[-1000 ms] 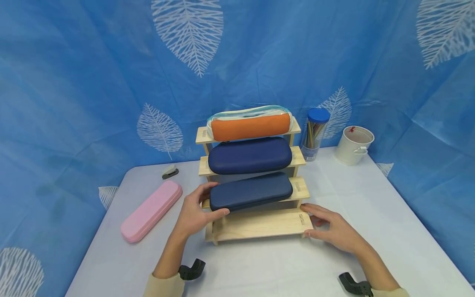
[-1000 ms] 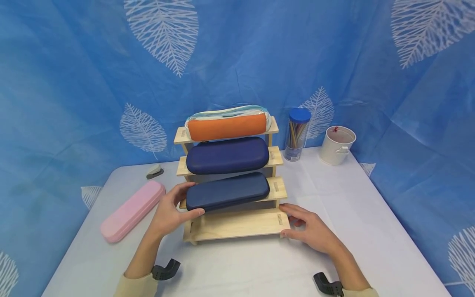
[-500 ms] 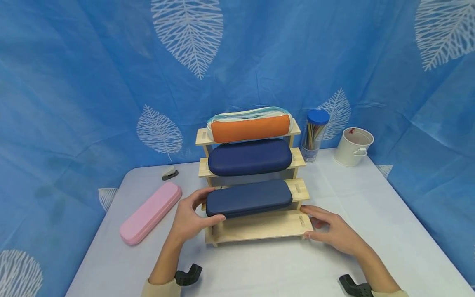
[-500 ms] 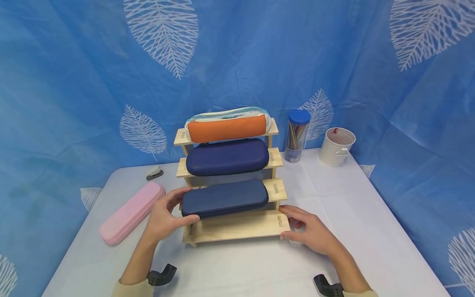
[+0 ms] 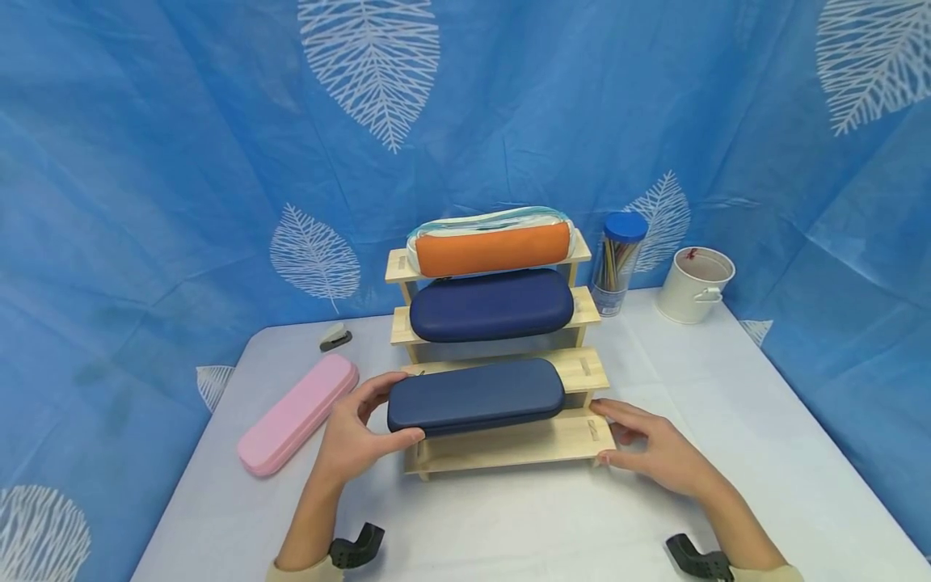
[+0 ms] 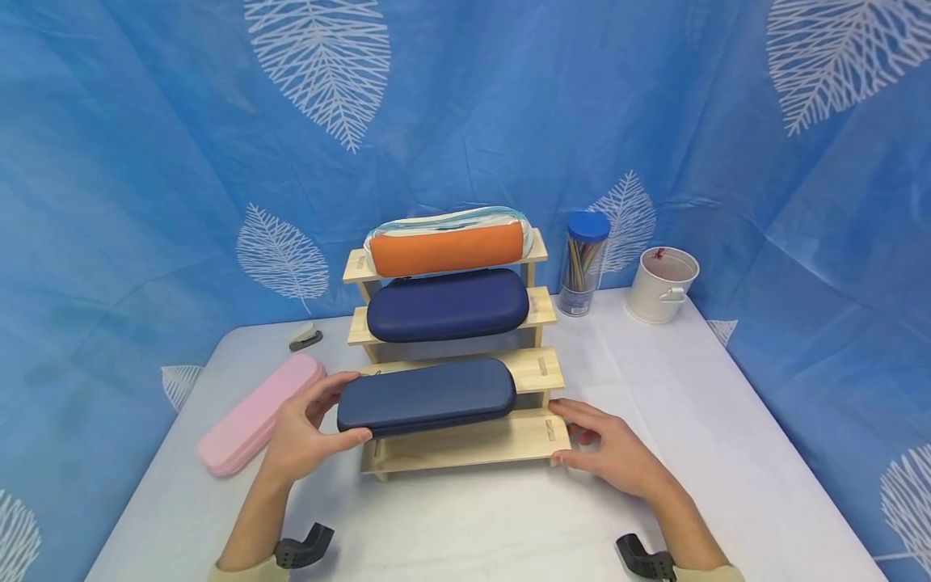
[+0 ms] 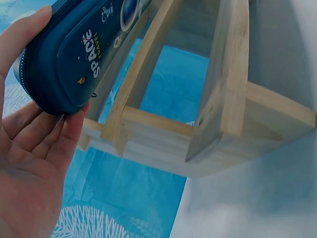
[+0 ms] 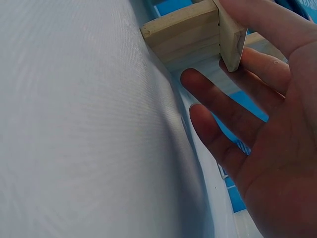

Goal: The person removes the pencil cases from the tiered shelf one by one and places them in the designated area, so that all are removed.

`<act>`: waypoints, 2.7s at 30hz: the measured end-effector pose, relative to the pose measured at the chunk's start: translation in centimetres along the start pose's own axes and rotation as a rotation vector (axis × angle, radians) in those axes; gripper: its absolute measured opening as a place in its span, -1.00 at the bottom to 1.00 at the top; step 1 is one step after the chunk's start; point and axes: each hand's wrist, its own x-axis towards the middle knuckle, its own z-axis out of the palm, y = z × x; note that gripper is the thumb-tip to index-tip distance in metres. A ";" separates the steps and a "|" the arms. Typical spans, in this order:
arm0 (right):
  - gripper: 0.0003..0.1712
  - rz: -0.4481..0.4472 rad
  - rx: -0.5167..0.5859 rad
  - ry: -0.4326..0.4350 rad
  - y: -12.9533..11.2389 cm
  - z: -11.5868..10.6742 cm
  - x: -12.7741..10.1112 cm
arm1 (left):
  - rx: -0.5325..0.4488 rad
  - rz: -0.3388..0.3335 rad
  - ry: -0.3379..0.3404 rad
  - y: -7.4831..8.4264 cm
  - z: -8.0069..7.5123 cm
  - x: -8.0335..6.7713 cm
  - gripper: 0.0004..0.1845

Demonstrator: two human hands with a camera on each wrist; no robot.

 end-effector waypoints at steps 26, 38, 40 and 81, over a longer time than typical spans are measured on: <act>-0.22 0.065 -0.001 -0.008 0.0 0.2 -0.1 | -0.082 0.007 0.090 -2.3 -3.7 -2.6 -0.21; -0.23 0.059 0.003 -0.001 0.0 0.3 0.0 | -0.006 -0.013 0.178 -2.4 -5.4 -4.2 -0.21; -0.23 0.063 0.001 0.002 0.0 0.4 -0.1 | -0.016 -0.019 0.195 -2.5 -5.6 -4.5 -0.21; -0.23 0.054 -0.022 0.000 0.0 0.2 -0.1 | -0.069 -0.126 0.479 -4.4 -8.8 -7.3 -0.27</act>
